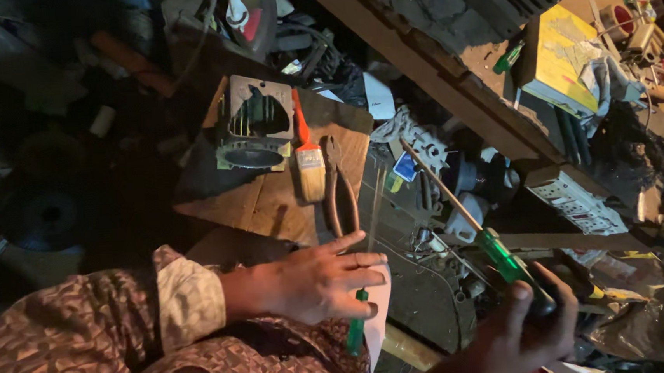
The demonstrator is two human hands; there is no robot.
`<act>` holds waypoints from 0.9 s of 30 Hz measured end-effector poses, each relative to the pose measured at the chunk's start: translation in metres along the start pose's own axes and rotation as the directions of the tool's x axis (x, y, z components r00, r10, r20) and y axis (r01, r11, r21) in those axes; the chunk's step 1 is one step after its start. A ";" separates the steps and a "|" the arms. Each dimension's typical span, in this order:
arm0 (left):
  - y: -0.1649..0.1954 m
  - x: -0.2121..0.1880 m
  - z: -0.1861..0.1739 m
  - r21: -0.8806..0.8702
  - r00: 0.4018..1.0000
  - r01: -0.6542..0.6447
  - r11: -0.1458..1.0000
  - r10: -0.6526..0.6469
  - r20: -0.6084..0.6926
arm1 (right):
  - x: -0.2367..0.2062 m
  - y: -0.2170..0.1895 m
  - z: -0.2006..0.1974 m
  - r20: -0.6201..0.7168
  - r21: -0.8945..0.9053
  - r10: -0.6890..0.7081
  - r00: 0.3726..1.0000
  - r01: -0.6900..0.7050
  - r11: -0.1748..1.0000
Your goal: The person uses a screwdriver to pry and adjust a cylindrical motor component on a cluttered workbench. They rotate the part, probe internal slots, and reposition the component multiple times while seated.
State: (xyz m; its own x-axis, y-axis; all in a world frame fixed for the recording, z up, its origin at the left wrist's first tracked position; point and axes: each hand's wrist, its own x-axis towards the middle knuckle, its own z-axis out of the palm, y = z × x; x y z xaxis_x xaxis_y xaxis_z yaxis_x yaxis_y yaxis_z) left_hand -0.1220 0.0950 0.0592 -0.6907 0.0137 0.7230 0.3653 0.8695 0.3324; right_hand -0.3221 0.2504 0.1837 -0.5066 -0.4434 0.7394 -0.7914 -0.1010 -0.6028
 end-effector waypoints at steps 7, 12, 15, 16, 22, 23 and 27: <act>-0.032 -0.025 0.024 0.222 0.993 0.119 0.968 -0.118 -0.021 | -0.003 0.003 0.007 0.045 0.153 0.068 0.997 -0.075 0.985; -0.050 -0.045 0.032 0.318 0.950 0.298 0.900 -0.313 -0.006 | 0.004 0.006 0.016 0.098 0.047 0.007 0.995 -0.012 0.999; -0.058 -0.054 0.034 0.356 0.930 0.340 0.870 -0.367 0.009 | 0.001 0.005 0.024 0.139 0.023 -0.014 0.990 0.011 1.000; -0.060 -0.056 0.033 0.381 0.927 0.347 0.857 -0.375 -0.001 | 0.001 0.004 0.028 0.147 0.010 -0.038 0.988 0.037 0.999; -0.066 -0.068 0.023 0.382 0.921 0.366 0.849 -0.390 -0.015 | -0.007 -0.005 0.046 0.204 0.113 0.098 0.974 -0.123 0.986; -0.066 -0.070 0.021 0.386 0.926 0.364 0.848 -0.374 -0.052 | -0.007 -0.006 0.049 0.205 0.108 0.090 0.975 -0.114 0.988; -0.066 -0.075 0.005 0.288 0.900 0.435 0.853 -0.404 -0.163 | -0.005 -0.006 0.055 0.224 0.114 0.063 0.973 -0.090 0.989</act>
State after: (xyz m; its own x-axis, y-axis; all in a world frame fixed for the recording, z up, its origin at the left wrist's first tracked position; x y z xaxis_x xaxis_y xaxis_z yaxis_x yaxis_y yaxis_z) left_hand -0.0968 0.0393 -0.0200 -0.6678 -0.4193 0.6150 -0.1684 0.8899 0.4239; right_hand -0.2961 0.2042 0.1673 -0.4662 -0.6367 0.6142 -0.6982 -0.1615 -0.6974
